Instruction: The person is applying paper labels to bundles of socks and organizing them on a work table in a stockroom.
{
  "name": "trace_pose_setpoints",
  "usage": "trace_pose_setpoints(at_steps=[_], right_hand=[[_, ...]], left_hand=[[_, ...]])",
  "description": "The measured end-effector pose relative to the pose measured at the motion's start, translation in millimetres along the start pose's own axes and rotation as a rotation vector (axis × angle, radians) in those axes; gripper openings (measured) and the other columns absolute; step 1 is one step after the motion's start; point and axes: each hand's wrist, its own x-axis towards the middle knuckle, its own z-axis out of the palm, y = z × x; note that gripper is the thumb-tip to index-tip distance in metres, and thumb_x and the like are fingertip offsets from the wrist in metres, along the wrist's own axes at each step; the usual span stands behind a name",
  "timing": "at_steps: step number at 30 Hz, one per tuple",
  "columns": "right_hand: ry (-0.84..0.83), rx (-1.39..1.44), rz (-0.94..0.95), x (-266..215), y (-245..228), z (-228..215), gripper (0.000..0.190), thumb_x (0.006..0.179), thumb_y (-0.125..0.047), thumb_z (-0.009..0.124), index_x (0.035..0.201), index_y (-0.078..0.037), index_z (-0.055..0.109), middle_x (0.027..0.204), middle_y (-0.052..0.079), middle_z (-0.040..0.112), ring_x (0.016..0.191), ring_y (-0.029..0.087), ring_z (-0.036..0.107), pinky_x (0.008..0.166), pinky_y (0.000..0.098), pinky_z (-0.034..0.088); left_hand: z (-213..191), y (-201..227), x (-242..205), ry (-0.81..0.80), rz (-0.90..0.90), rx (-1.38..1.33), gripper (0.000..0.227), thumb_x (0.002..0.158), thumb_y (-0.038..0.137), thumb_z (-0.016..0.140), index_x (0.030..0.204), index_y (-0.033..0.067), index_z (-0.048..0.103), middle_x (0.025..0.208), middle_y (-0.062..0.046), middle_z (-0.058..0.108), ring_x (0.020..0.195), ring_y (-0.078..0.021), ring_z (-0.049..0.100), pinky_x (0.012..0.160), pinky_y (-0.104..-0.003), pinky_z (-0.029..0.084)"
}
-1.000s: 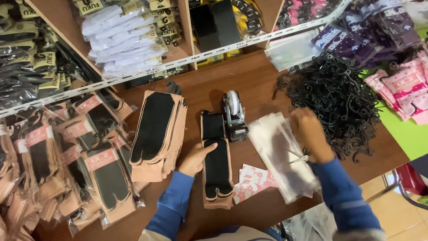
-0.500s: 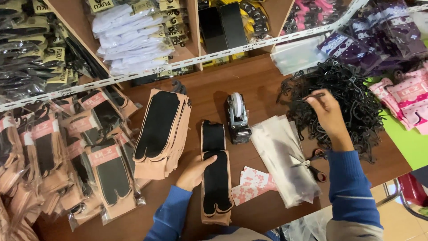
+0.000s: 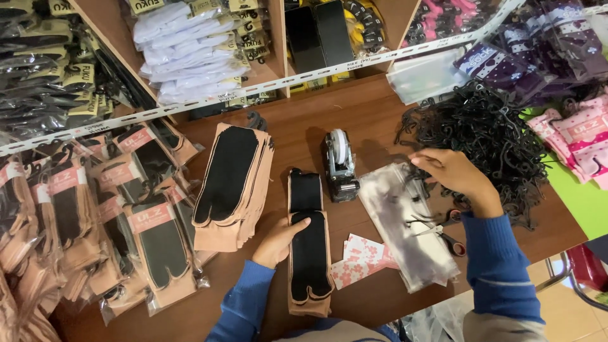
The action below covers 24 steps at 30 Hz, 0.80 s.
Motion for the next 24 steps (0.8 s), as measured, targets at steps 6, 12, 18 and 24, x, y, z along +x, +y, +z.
trace_pose_setpoints(at_steps=[6, 12, 18, 24], right_hand=[[0.305, -0.317, 0.148, 110, 140, 51, 0.023, 0.096, -0.026, 0.073, 0.101, -0.005, 0.081, 0.088, 0.023, 0.077, 0.082, 0.044, 0.076, 0.062, 0.0537, 0.062], [0.28, -0.465, 0.272, 166, 172, 65, 0.034, 0.089, -0.034, 0.069, 0.079, -0.002, 0.077, 0.07, 0.022, 0.071, 0.071, 0.044, 0.075, 0.06, 0.0555, 0.06], [0.602, -0.622, 0.046, 119, 103, 42, 0.019, 0.089, -0.018, 0.074, 0.079, -0.002, 0.071, 0.066, 0.02, 0.066, 0.066, 0.036, 0.073, 0.054, 0.0449, 0.058], [0.237, 0.285, -0.557, 20, -39, 66, 0.011, 0.096, -0.006, 0.067, 0.102, -0.008, 0.076, 0.096, 0.016, 0.078, 0.1, 0.034, 0.074, 0.088, 0.0438, 0.058]], left_hand=[[0, -3, 5, 0.01, -0.004, 0.007, 0.044, 0.084, 0.014, 0.088, 0.122, -0.0019, 0.071, 0.105, -0.025, 0.077, 0.085, -0.0333, 0.077, 0.068, -0.046, 0.066], [-2, -8, 6, 0.006, 0.015, -0.006, 0.048, 0.084, 0.015, 0.088, 0.125, -0.0019, 0.07, 0.108, -0.026, 0.077, 0.089, -0.034, 0.077, 0.071, -0.048, 0.066], [2, -5, -1, -0.035, -0.007, 0.01, 0.05, 0.086, 0.015, 0.087, 0.128, -0.0028, 0.068, 0.112, -0.024, 0.076, 0.092, -0.0324, 0.077, 0.074, -0.045, 0.066], [10, -11, -22, -0.005, 0.006, -0.012, 0.042, 0.085, 0.014, 0.087, 0.12, -0.0034, 0.072, 0.104, -0.023, 0.078, 0.087, -0.0321, 0.077, 0.072, -0.044, 0.067]])
